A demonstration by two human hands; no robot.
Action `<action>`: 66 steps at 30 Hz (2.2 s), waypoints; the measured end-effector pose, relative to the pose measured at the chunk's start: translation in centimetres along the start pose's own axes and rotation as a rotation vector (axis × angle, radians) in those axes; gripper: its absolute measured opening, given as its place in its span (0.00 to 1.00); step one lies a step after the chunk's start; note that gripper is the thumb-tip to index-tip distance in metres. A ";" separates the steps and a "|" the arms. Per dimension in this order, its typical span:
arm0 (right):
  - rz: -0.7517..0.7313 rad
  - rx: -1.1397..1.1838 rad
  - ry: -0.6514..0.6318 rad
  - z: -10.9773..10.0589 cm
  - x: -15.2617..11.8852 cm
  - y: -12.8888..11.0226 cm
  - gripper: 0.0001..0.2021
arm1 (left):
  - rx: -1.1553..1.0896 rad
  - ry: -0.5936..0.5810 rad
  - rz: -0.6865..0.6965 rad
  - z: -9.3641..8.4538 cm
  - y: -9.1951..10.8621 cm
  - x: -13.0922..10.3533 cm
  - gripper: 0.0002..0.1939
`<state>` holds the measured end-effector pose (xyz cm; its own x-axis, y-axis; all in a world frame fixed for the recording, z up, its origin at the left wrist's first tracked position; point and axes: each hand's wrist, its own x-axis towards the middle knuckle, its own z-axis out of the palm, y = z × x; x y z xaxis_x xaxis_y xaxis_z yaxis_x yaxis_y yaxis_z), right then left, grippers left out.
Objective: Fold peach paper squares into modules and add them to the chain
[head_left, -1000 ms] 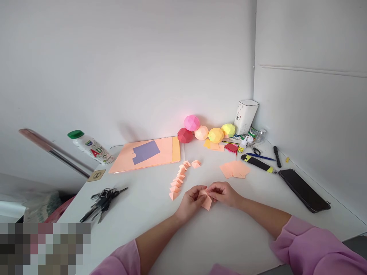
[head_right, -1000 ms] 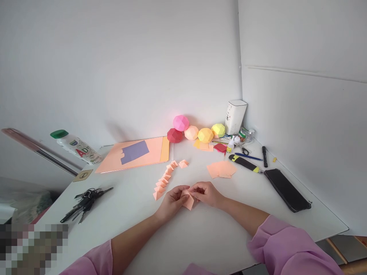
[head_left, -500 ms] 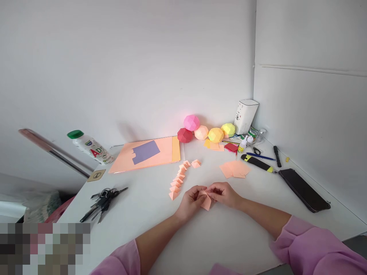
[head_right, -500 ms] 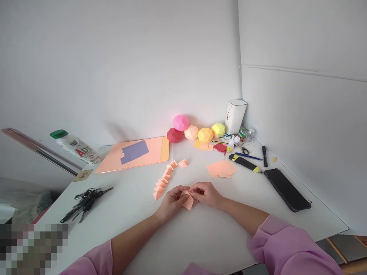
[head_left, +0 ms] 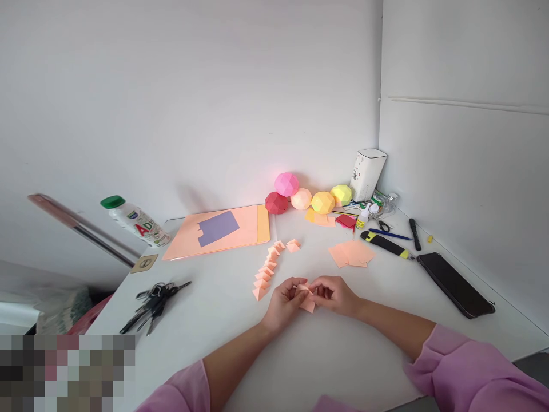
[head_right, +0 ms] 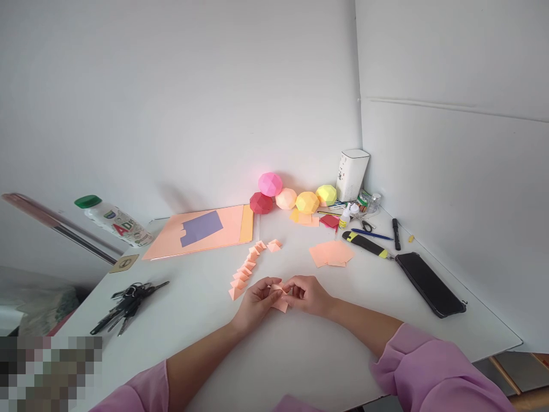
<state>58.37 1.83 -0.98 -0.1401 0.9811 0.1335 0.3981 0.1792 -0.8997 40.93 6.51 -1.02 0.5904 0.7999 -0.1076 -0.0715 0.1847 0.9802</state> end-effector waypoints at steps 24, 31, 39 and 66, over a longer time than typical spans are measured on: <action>0.057 0.032 0.064 -0.3 0.2 0.5 0.11 | 0.209 0.018 0.150 0.1 0.2 0.1 0.10; 0.111 0.086 0.031 -0.4 0.2 -0.1 0.12 | 0.192 0.020 0.126 0.0 0.6 -0.1 0.09; 0.096 0.082 0.032 -0.4 0.3 -0.4 0.14 | 0.177 0.046 0.110 0.1 0.7 -0.2 0.10; 0.030 0.052 -0.036 -0.5 0.2 -0.2 0.13 | 0.206 -0.022 0.087 0.3 0.5 -0.5 0.13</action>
<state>58.68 1.98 -0.56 -0.1620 0.9825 0.0922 0.3547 0.1452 -0.9236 40.83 6.01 -0.47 0.6066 0.7948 -0.0194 0.0410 -0.0069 0.9991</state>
